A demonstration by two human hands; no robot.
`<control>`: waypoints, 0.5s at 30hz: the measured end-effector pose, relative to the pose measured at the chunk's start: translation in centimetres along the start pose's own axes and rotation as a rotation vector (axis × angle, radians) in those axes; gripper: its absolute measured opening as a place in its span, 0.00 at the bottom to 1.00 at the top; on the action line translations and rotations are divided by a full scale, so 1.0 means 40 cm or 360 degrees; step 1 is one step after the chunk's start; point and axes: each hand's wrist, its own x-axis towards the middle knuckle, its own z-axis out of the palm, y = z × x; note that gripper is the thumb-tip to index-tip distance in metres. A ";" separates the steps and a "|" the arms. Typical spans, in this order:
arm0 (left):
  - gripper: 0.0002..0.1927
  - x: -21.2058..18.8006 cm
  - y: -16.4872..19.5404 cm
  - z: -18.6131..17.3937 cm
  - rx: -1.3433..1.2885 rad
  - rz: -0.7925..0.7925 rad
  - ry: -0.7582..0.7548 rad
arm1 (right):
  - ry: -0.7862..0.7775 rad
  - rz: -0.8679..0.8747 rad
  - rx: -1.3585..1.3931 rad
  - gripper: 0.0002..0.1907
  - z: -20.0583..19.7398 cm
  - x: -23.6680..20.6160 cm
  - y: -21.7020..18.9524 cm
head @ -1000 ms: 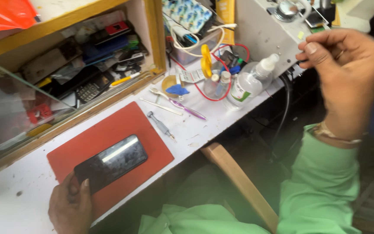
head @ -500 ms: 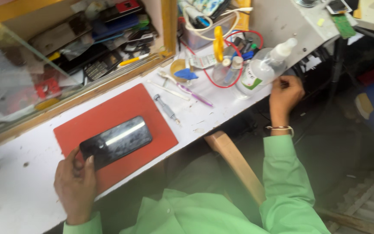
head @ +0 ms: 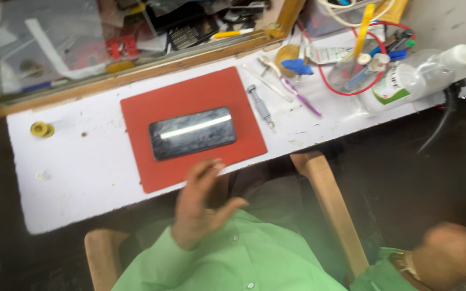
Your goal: The person cleans a blue smartphone back cover with a toothbrush and a blue cloth, then aligns and snaps the cover onto the phone body. They insert a SIM card into the tray and wipe the screen with a white cloth.
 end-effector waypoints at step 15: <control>0.32 -0.032 0.057 0.002 -0.0408 -0.0542 -0.0293 | -0.1481 0.1430 0.1904 0.18 0.283 -0.277 -0.220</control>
